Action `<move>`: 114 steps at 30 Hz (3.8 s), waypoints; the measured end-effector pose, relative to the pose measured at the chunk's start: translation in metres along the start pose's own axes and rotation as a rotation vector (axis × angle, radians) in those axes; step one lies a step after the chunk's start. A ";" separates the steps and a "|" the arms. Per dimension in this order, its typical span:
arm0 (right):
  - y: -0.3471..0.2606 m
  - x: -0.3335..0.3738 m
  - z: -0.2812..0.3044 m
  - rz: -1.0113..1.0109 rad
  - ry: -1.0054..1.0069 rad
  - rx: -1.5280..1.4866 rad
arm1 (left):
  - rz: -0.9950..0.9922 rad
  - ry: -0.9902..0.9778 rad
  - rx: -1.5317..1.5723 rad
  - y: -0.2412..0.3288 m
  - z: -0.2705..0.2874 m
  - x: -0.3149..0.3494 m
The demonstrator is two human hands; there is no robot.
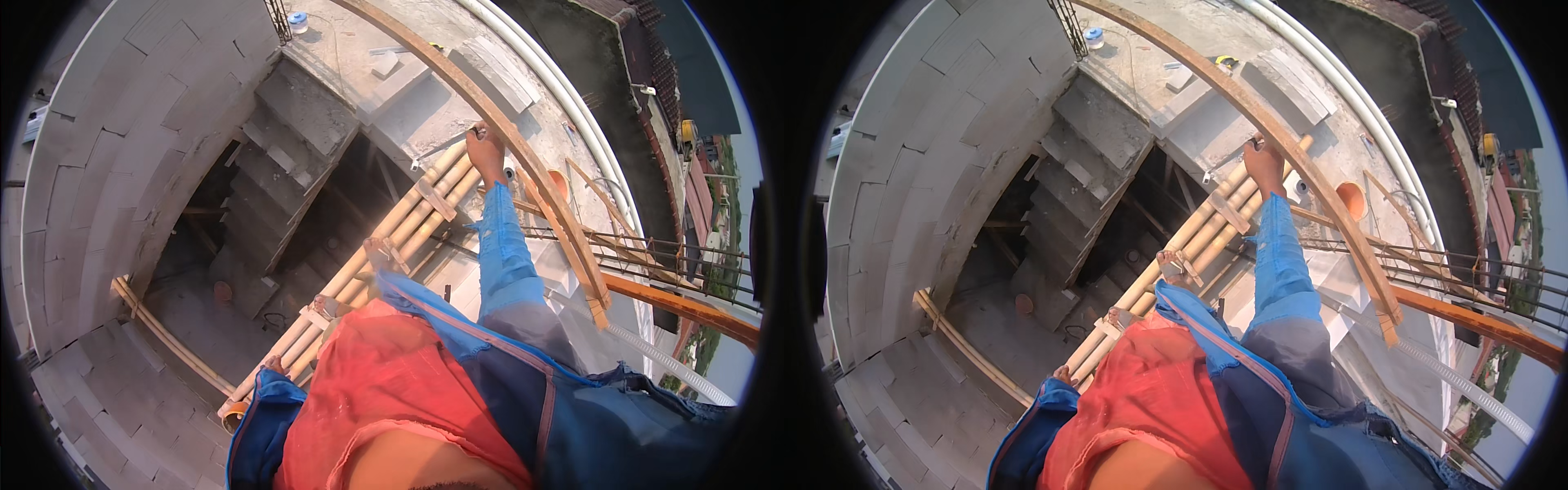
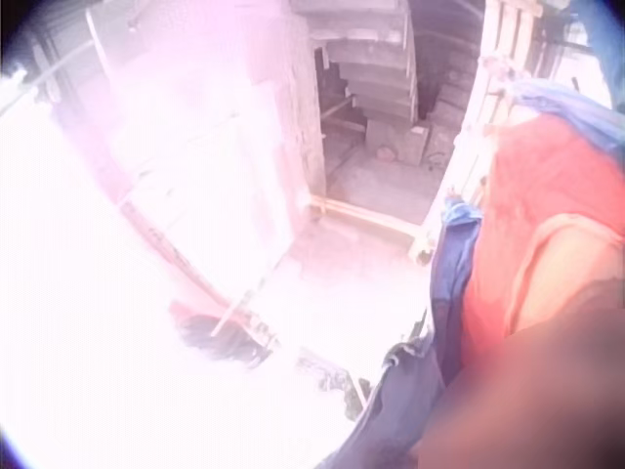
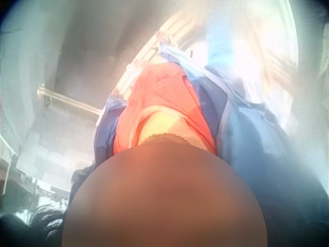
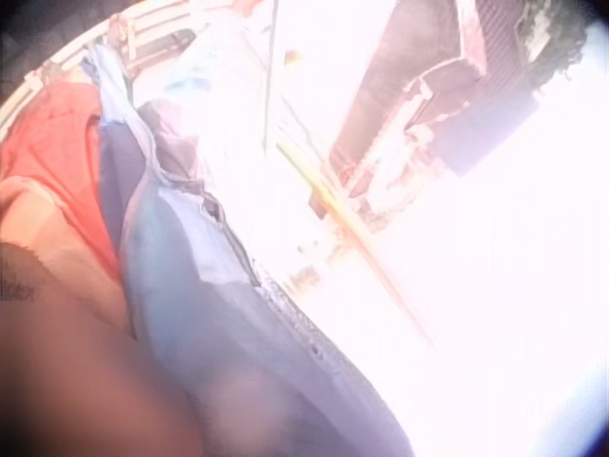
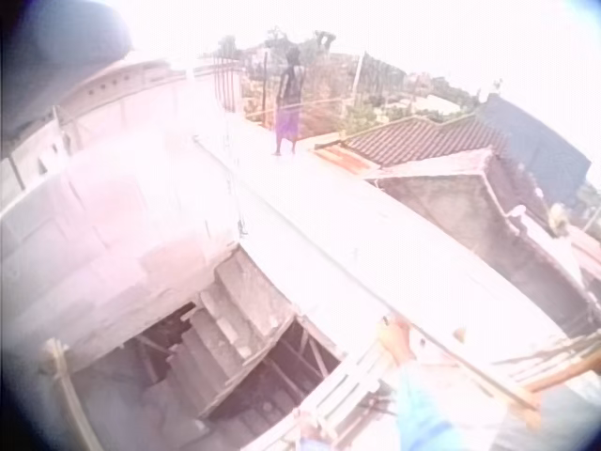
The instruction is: The person stands on bamboo scaffolding and uses both hands to position and secure a long metal bar onto the structure. They adjust the bar's placement and tie it to the bamboo poles using a string or wire.
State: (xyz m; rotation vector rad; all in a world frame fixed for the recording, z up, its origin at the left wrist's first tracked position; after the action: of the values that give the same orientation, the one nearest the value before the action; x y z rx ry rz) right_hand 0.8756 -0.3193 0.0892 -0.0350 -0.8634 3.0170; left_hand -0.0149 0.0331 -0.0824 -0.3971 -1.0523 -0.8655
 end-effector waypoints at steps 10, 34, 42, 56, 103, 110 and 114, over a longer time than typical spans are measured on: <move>0.173 -0.126 -0.108 -0.190 0.001 -0.445 | -0.453 0.095 -0.311 0.095 -0.078 0.067; 0.293 0.332 -0.291 -0.119 -1.092 0.108 | -0.506 -0.010 -0.286 0.101 -0.141 0.038; 0.192 0.316 -0.268 -0.186 -1.181 0.094 | -0.489 0.180 -0.017 0.084 -0.077 0.081; -0.226 0.375 -0.486 0.572 -1.326 0.348 | 0.521 1.165 0.439 -0.395 -0.009 0.180; -0.540 1.690 -0.461 2.191 -1.613 0.563 | 1.877 0.336 1.200 -0.614 -0.031 0.164; -0.507 1.733 -0.497 2.307 -1.497 1.030 | 1.872 0.162 1.260 -0.632 -0.031 0.169; -0.511 1.817 -0.499 2.193 -1.607 0.974 | 1.922 0.314 1.193 -0.646 -0.031 0.199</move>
State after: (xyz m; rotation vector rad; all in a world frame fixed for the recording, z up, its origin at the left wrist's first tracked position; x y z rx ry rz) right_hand -0.9312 0.3957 -0.1012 -0.6738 -0.6149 -0.4618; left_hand -0.4570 -0.4715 0.0086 -0.0771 -0.3371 1.3510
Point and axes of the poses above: each hand's wrist, its own x-axis away from the middle knuckle, its own z-axis out of the back of the hand, y = z × x, the point moved 9 cm from there along -x, towards the middle knuckle, and after that the axes turned 5 degrees about y, right-handed, at the moved point
